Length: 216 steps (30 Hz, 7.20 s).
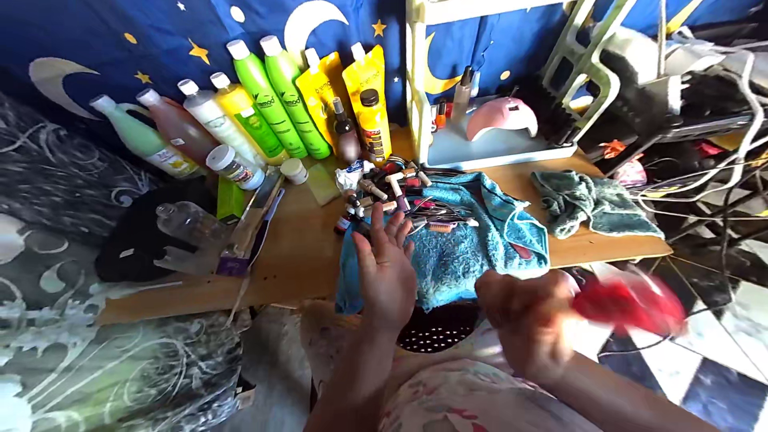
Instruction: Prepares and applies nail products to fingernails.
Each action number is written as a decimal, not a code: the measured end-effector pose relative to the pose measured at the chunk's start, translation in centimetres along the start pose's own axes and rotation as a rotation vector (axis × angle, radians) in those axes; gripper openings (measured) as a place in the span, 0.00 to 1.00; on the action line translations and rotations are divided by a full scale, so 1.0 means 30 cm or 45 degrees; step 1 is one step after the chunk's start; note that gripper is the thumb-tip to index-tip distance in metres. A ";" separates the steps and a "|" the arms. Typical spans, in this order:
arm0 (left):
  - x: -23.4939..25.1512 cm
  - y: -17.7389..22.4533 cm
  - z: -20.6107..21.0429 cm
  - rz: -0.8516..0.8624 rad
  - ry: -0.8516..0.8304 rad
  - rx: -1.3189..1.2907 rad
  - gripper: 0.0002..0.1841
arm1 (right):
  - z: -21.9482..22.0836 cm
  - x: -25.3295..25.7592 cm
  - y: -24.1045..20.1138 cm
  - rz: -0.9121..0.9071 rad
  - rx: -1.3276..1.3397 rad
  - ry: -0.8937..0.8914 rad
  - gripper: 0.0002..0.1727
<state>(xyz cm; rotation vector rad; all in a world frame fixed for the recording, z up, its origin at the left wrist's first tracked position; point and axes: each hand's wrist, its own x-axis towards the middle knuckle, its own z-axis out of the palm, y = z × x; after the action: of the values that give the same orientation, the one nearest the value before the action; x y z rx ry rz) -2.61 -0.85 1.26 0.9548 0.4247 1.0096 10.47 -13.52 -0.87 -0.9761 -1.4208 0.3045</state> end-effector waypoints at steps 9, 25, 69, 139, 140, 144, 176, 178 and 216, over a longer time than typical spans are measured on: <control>-0.016 0.047 0.006 0.104 -0.151 -0.023 0.46 | 0.067 -0.048 0.059 -0.089 -0.256 -0.233 0.19; 0.001 0.015 0.044 0.186 -0.162 0.144 0.50 | 0.048 -0.048 0.081 -0.049 -0.323 -0.414 0.20; 0.061 -0.009 -0.049 -0.038 -0.350 -0.262 0.41 | 0.041 0.012 0.055 0.068 -0.195 -0.229 0.24; 0.009 -0.020 -0.243 0.482 0.096 0.735 0.24 | 0.034 0.371 0.210 0.516 -0.201 -0.432 0.23; 0.004 -0.007 -0.201 0.493 0.016 0.707 0.26 | 0.015 0.339 0.188 0.512 -0.169 -0.437 0.23; -0.001 0.002 -0.092 0.568 -0.163 0.712 0.33 | -0.040 0.246 0.127 0.441 -0.102 -0.379 0.24; -0.031 -0.012 -0.040 0.495 -0.019 0.722 0.09 | -0.022 0.110 0.080 0.741 0.651 -0.366 0.24; -0.032 -0.013 -0.043 0.475 0.025 0.770 0.09 | -0.014 0.106 0.089 0.629 0.432 -0.415 0.21; -0.081 -0.078 -0.106 -0.211 0.058 -0.111 0.47 | 0.059 -0.111 0.058 0.033 -0.233 -0.494 0.31</control>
<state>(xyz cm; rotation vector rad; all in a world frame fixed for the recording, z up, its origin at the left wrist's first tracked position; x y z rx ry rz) -4.82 -1.89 -2.68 0.8062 0.4862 0.8931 8.87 -14.15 -4.65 -1.1261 -1.8138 0.4035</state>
